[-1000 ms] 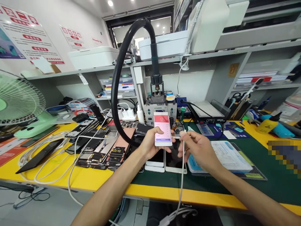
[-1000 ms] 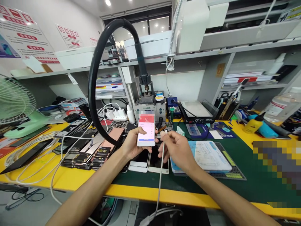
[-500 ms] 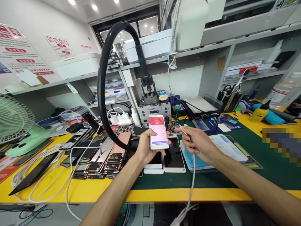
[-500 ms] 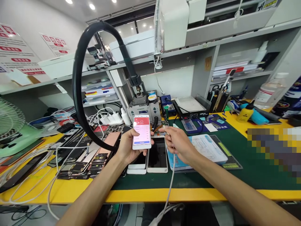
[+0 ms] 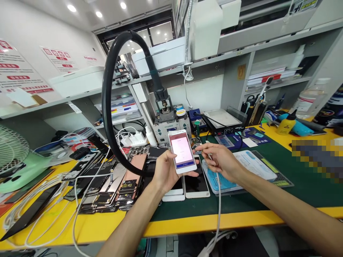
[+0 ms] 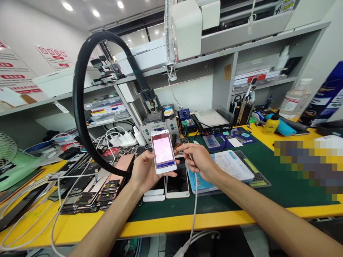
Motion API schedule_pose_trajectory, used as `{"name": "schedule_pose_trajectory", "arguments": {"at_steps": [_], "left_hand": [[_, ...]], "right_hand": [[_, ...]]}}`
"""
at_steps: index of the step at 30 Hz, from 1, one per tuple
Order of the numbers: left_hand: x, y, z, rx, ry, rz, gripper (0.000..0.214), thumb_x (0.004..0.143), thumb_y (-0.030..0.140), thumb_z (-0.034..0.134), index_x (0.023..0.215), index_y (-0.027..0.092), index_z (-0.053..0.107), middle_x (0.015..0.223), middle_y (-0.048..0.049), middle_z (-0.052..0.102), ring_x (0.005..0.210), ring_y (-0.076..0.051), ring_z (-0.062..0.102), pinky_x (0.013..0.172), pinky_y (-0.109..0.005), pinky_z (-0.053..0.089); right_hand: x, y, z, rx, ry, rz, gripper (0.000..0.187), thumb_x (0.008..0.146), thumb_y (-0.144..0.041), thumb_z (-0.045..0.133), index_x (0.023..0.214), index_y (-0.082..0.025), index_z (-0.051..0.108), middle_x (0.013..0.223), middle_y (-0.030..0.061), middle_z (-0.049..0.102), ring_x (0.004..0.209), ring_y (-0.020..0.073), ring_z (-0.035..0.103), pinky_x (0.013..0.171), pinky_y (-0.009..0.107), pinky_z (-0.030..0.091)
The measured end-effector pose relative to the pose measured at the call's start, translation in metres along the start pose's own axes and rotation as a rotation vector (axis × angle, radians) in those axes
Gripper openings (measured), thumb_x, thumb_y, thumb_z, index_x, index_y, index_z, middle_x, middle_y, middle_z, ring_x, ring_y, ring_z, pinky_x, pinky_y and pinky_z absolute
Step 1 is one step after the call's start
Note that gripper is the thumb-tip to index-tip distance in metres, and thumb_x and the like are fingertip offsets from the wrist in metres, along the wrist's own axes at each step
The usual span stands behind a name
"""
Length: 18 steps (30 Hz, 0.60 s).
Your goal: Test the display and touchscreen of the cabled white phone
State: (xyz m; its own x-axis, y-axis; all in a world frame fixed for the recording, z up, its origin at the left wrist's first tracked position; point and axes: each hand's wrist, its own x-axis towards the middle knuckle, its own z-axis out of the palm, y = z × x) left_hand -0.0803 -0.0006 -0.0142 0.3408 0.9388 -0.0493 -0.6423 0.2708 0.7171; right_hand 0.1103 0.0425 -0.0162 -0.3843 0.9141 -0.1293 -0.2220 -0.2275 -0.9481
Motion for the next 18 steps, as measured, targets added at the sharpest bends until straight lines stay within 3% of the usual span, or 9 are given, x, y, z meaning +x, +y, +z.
{"name": "schedule_pose_trajectory", "arguments": {"at_steps": [6,11,18], "left_hand": [[0.000,-0.001,0.002,-0.004,-0.025,-0.002,0.056,0.083,0.023,0.039,0.137,0.012,0.046,0.126,-0.0177,0.060,0.111,-0.039,0.060,0.078,-0.056,0.055],[0.001,-0.004,0.003,-0.013,-0.037,-0.009,0.054,0.086,0.026,0.039,0.137,0.014,0.047,0.118,-0.0149,0.065,0.103,-0.032,0.064,0.078,-0.052,0.057],[0.002,-0.008,0.005,0.009,-0.024,-0.005,0.054,0.084,0.022,0.040,0.136,0.012,0.050,0.113,-0.0145,0.068,0.096,-0.030,0.067,0.076,-0.049,0.058]], "right_hand": [[-0.006,-0.002,0.005,-0.220,-0.006,-0.060,0.042,0.082,-0.035,0.061,0.119,-0.016,0.060,0.046,-0.0080,0.043,0.035,0.0081,0.034,0.032,0.021,0.033],[-0.007,0.004,0.008,-0.412,-0.011,-0.103,0.060,0.081,-0.045,0.065,0.133,-0.018,0.050,0.054,-0.0050,0.053,0.039,0.0111,0.046,0.033,0.023,0.040],[-0.005,0.014,0.009,-0.622,0.074,-0.282,0.054,0.081,-0.047,0.064,0.128,-0.021,0.057,0.086,0.0044,0.067,0.046,0.0090,0.052,0.039,0.022,0.041]]}}
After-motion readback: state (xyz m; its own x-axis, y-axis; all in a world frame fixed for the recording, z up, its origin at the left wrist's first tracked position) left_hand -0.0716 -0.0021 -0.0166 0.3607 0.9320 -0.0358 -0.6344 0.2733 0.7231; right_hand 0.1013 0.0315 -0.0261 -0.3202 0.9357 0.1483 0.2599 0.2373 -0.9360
